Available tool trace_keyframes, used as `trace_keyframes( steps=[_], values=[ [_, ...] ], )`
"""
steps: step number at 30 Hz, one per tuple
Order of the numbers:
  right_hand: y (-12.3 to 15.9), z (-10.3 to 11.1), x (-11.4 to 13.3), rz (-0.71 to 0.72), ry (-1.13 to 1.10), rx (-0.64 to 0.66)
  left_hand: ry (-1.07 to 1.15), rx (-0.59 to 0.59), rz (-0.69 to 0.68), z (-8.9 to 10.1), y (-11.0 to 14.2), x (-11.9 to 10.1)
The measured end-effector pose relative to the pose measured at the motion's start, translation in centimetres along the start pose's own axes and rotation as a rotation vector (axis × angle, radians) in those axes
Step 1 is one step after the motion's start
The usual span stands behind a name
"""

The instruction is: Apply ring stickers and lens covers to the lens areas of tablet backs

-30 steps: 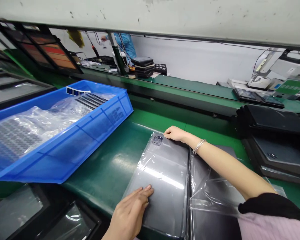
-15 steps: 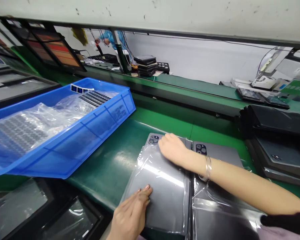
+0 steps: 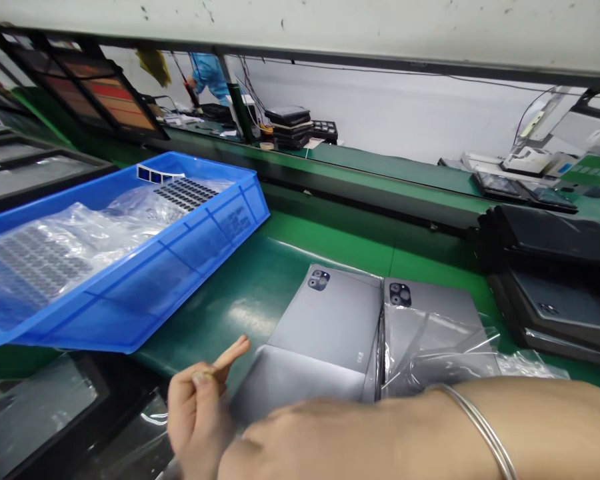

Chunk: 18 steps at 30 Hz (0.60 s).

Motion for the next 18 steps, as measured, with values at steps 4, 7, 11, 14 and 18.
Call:
trace_keyframes(
  steps=[4, 7, 11, 14, 18],
  values=[
    [0.3, 3.0, -6.5, -0.190, -0.590, -0.341, -0.035, 0.103, 0.019, -0.3, -0.3, -0.1],
    [1.5, 3.0, -10.5, -0.327, -0.885, -0.480, -0.013, 0.208, 0.060, -0.6, -0.9, -0.2],
    [2.1, 2.0, -9.5, -0.296, -1.021, -0.360, -0.001, 0.366, 0.042, -1.8, -2.2, -0.7],
    [2.8, 2.0, -9.8, -0.364, -0.911, -0.391, 0.071, 0.396, 0.075, -2.9, -2.9, -0.4],
    [3.7, 2.1, -14.1, -0.557, -0.257, -0.463, 0.002, 0.370, 0.169, -3.8, -2.9, 0.7]
  ],
)
Point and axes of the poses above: each hand's wrist, its own y-axis away from the middle knuckle, its own z-axis out of the back of the hand, x = y × z, the point moved 7 cm from there along -y, towards the middle knuckle, and after that the axes turned 1 degree about -x, right-handed, at the moved point
